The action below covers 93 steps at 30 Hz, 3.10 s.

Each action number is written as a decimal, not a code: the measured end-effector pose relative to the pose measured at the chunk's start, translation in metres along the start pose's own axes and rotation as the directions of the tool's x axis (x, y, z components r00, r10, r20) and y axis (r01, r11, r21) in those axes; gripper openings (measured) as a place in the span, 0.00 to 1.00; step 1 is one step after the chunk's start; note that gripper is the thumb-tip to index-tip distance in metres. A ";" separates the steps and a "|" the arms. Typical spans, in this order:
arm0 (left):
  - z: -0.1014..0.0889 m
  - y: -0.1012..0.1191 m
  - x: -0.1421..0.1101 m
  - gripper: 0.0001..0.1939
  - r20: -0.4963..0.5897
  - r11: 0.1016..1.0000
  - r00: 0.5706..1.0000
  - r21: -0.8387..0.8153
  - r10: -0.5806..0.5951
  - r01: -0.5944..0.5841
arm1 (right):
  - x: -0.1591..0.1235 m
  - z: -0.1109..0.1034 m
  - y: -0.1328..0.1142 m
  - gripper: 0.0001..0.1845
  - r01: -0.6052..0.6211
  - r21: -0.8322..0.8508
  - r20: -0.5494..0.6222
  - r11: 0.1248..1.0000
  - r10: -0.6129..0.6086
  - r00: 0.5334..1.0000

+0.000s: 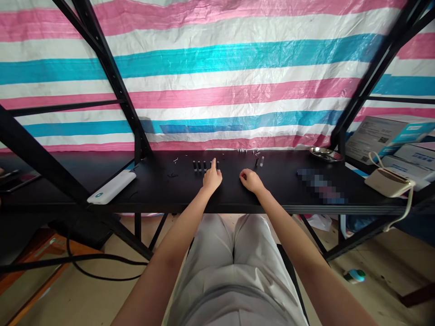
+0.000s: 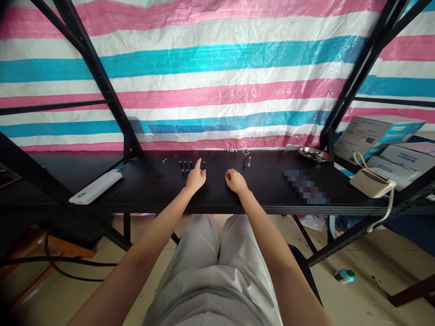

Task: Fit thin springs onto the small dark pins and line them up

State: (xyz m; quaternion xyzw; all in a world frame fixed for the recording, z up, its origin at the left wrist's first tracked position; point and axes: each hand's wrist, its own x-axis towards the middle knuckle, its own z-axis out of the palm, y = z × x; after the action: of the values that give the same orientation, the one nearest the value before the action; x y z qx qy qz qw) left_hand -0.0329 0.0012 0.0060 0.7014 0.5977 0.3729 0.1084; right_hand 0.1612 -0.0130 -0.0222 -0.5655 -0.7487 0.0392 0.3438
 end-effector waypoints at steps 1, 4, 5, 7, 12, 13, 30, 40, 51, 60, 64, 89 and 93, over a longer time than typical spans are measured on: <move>0.000 0.002 0.003 0.30 0.029 0.999 1.000 0.030 -0.011 0.011 | 0.000 0.000 0.000 0.04 -0.003 0.005 0.004 1.000 0.003 1.000; 0.002 0.008 0.009 0.29 0.054 0.995 0.997 0.088 -0.050 0.045 | 0.000 0.000 0.001 0.04 -0.014 0.016 0.017 1.000 0.014 1.000; 0.003 0.009 0.010 0.28 0.047 0.994 0.997 0.096 -0.058 0.053 | 0.000 0.000 0.001 0.04 -0.017 0.019 0.020 1.000 0.017 1.000; 0.006 0.009 0.011 0.24 0.024 0.993 0.998 0.108 -0.055 0.052 | 0.000 0.000 0.001 0.04 -0.021 0.021 0.022 1.000 0.020 1.000; 0.014 0.002 0.008 0.10 -0.059 0.994 0.993 0.045 0.101 -0.099 | 0.000 0.000 0.001 0.05 -0.021 0.017 0.021 1.000 0.020 1.000; 0.015 0.001 0.007 0.09 -0.065 0.990 0.988 -0.014 0.142 -0.144 | 0.000 0.000 0.001 0.05 -0.021 0.014 0.020 1.000 0.021 1.000; 0.019 0.003 0.000 0.10 0.306 0.652 0.918 -0.755 0.251 0.073 | -0.006 -0.006 -0.014 0.15 0.138 0.091 -0.094 0.986 -0.130 0.987; 0.022 0.003 0.002 0.13 0.305 0.715 0.947 -0.683 0.097 0.147 | -0.007 -0.009 -0.016 0.10 0.198 0.125 -0.137 0.972 -0.181 0.974; 0.020 0.004 0.001 0.13 0.309 0.727 0.947 -0.670 0.091 0.149 | -0.008 -0.008 -0.015 0.13 0.177 0.076 -0.083 0.981 -0.171 0.982; 0.020 0.002 0.002 0.05 0.267 0.731 0.962 -0.667 0.052 0.145 | -0.003 -0.004 -0.014 0.09 0.059 -0.139 -0.080 0.989 -0.071 0.994; 0.019 -0.001 0.003 0.05 0.211 0.739 0.976 -0.665 0.046 0.109 | -0.002 -0.005 -0.012 0.08 -0.075 -0.158 -0.110 0.985 0.058 0.992; 0.008 0.013 -0.005 0.14 0.428 0.729 0.886 -0.663 0.180 0.172 | -0.003 0.000 -0.011 0.09 0.169 0.208 0.009 0.963 -0.175 0.985; 0.010 0.010 -0.004 0.10 0.399 0.744 0.905 -0.648 0.150 0.163 | 0.007 -0.006 0.007 0.09 -0.124 0.242 -0.121 0.962 0.156 0.980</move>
State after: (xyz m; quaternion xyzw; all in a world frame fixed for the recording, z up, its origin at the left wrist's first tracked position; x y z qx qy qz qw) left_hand -0.0185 -0.0019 0.0033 0.6774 0.3880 0.3988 0.4811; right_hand 0.1693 -0.0064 -0.0171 -0.5741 -0.6712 0.1114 0.4555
